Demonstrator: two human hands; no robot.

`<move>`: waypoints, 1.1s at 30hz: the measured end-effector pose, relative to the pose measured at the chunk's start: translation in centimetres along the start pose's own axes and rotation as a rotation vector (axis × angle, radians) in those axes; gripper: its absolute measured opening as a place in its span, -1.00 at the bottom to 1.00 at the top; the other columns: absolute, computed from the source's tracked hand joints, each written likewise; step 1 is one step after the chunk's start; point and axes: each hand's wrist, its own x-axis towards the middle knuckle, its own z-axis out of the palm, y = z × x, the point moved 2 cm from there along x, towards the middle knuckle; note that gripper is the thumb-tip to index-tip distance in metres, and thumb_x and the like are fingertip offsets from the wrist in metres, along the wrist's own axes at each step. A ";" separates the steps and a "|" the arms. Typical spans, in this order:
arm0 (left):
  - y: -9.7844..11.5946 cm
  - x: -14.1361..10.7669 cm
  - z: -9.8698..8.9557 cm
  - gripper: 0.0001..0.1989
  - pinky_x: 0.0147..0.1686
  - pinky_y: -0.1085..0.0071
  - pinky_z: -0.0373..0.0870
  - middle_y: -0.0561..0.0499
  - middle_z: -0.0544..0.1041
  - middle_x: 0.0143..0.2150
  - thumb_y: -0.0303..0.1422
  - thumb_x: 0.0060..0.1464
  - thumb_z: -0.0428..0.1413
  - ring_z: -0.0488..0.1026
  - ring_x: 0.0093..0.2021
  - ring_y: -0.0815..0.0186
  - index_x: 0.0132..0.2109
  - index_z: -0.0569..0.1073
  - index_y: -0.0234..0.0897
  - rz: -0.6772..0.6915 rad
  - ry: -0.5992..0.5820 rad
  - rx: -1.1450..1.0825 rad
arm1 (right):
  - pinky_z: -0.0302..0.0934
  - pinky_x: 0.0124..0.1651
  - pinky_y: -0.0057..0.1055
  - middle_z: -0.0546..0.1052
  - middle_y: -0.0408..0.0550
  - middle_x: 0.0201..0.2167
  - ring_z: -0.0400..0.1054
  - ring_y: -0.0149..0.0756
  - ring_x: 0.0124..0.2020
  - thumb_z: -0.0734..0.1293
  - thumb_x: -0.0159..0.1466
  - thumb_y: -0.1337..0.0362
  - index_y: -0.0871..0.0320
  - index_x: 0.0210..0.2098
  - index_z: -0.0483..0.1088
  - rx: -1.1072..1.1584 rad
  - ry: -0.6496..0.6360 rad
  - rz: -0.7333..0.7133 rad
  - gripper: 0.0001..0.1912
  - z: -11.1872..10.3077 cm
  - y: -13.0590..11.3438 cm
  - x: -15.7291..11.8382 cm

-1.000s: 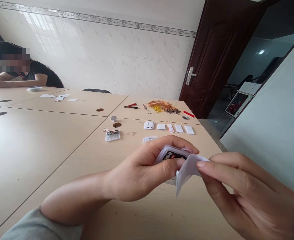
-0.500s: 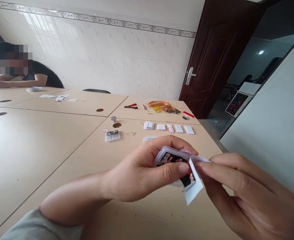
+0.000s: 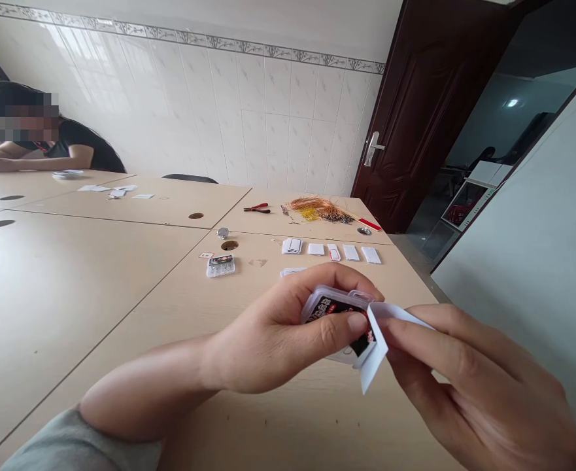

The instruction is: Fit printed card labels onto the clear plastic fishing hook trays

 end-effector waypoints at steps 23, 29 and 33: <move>-0.1 0.2 0.0 -0.91 -0.27 0.52 0.42 0.05 0.49 -0.27 -0.50 0.23 0.23 0.39 -0.31 0.44 -0.12 0.50 -0.31 -0.018 -0.019 -0.087 | 0.52 -0.29 -0.55 0.64 -0.07 -0.33 0.55 -0.39 -0.41 0.35 0.35 0.44 0.18 -0.09 0.57 0.011 -0.008 0.132 -0.80 -0.3 -0.7 -0.1; -0.2 0.3 -0.2 -0.89 -0.29 0.48 0.44 0.02 0.50 -0.29 -0.44 0.21 0.26 0.40 -0.32 0.40 -0.13 0.50 -0.28 -0.007 0.037 -0.017 | 0.55 -0.23 -0.48 0.65 -0.10 -0.30 0.59 -0.34 -0.35 0.35 0.30 0.50 0.13 -0.10 0.57 0.007 0.002 0.164 -0.75 -0.2 -0.5 -0.4; -0.3 0.3 -0.3 -0.90 -0.28 0.47 0.44 0.02 0.52 -0.28 -0.40 0.21 0.26 0.43 -0.32 0.38 -0.14 0.51 -0.27 -0.022 0.061 -0.003 | 0.49 -0.39 -0.49 0.61 -0.16 -0.39 0.51 -0.39 -0.49 0.35 0.32 0.48 0.09 -0.16 0.55 -0.034 0.011 0.180 -0.80 -0.4 -0.6 -0.5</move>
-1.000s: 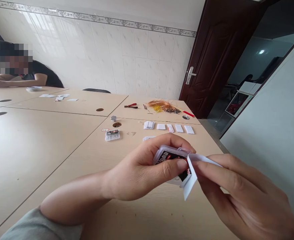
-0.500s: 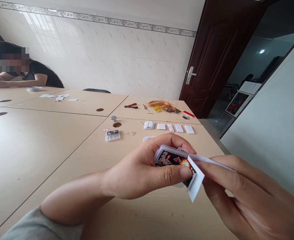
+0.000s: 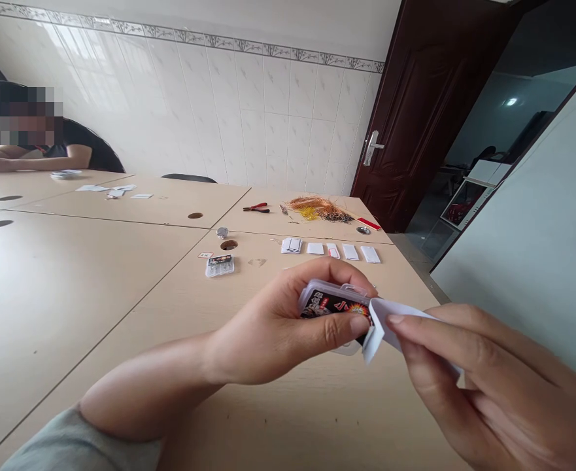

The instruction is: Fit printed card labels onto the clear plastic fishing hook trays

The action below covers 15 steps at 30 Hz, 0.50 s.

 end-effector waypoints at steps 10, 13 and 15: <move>0.0 0.1 0.1 -0.87 -0.34 0.55 0.39 0.02 0.54 -0.29 -0.37 0.21 0.29 0.41 -0.35 0.44 -0.15 0.52 -0.30 0.025 0.002 -0.043 | 0.41 -0.48 -0.48 0.57 -0.23 -0.44 0.39 -0.44 -0.56 0.35 0.33 0.47 0.04 -0.18 0.51 -0.043 0.004 0.016 -0.80 -0.2 0.2 0.2; 0.1 0.0 0.1 -0.88 -0.33 0.56 0.40 0.03 0.54 -0.29 -0.39 0.22 0.28 0.42 -0.34 0.45 -0.14 0.52 -0.30 0.013 -0.002 -0.056 | 0.40 -0.48 -0.49 0.59 -0.21 -0.42 0.41 -0.44 -0.56 0.36 0.33 0.46 0.06 -0.17 0.52 -0.033 0.008 -0.004 -0.82 -0.3 0.1 0.3; 0.1 0.0 0.1 -0.89 -0.33 0.57 0.40 0.03 0.53 -0.30 -0.39 0.22 0.28 0.41 -0.35 0.46 -0.14 0.52 -0.30 0.016 -0.006 -0.054 | 0.39 -0.50 -0.50 0.59 -0.21 -0.42 0.40 -0.45 -0.57 0.36 0.33 0.47 0.07 -0.15 0.52 -0.040 0.004 -0.008 -0.81 -0.4 -0.1 0.3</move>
